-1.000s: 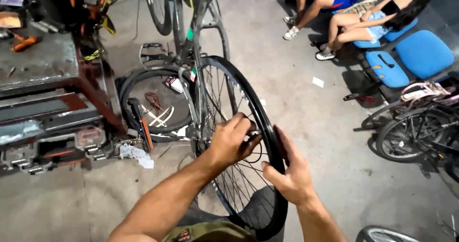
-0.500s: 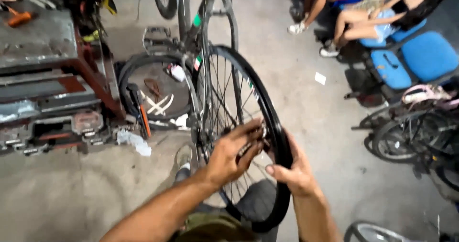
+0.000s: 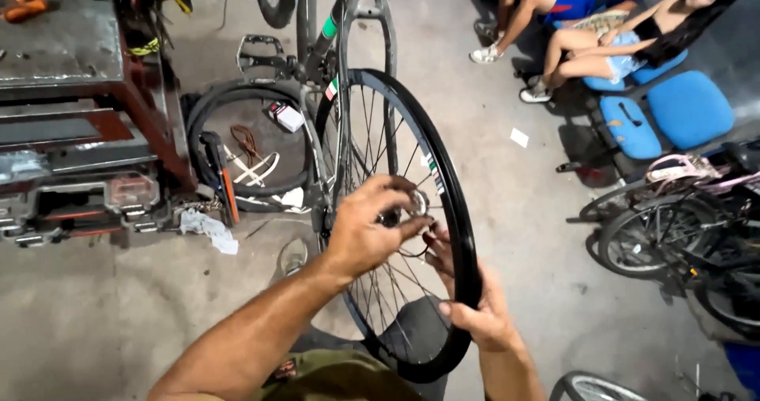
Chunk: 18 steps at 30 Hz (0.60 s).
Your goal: Truing a bicycle wheel by spinning it to identify wobbles and adjusting spoke tension.
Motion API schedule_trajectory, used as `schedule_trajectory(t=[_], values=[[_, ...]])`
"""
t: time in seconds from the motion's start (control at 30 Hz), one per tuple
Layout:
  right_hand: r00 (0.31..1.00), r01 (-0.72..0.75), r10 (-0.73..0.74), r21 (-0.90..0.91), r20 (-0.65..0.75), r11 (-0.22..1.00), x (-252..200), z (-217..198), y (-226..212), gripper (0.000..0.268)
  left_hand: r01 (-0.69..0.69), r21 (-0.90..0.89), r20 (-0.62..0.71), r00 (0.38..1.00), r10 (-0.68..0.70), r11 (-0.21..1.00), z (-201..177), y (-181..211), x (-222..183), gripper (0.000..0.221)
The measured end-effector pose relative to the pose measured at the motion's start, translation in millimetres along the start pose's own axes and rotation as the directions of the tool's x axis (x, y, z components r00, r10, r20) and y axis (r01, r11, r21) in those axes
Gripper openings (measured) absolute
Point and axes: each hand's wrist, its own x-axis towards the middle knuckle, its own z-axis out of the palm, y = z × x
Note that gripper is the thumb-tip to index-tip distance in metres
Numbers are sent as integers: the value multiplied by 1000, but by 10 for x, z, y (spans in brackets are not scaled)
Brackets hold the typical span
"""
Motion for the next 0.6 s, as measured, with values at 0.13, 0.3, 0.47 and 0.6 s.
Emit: schedule_trajectory(t=[0.13,0.3,0.47,0.6], values=[[997,-70,69,-21,-26,997,-1,59,-51,88,-207,-28,-166,966,200,978,105,-136,158,39],[999,-48,48,10,-16,999,-22,29,-1,90,-19,-228,-50,999,8,973,68,-107,250,40],[996,-84,84,-18,-12,996,-51,35,-81,88,11,-396,19,1000,-4,918,40,-142,263,43],[991,-61,39,-172,-128,983,96,22,-256,81,344,-374,273,929,-252,861,-67,81,329,64]])
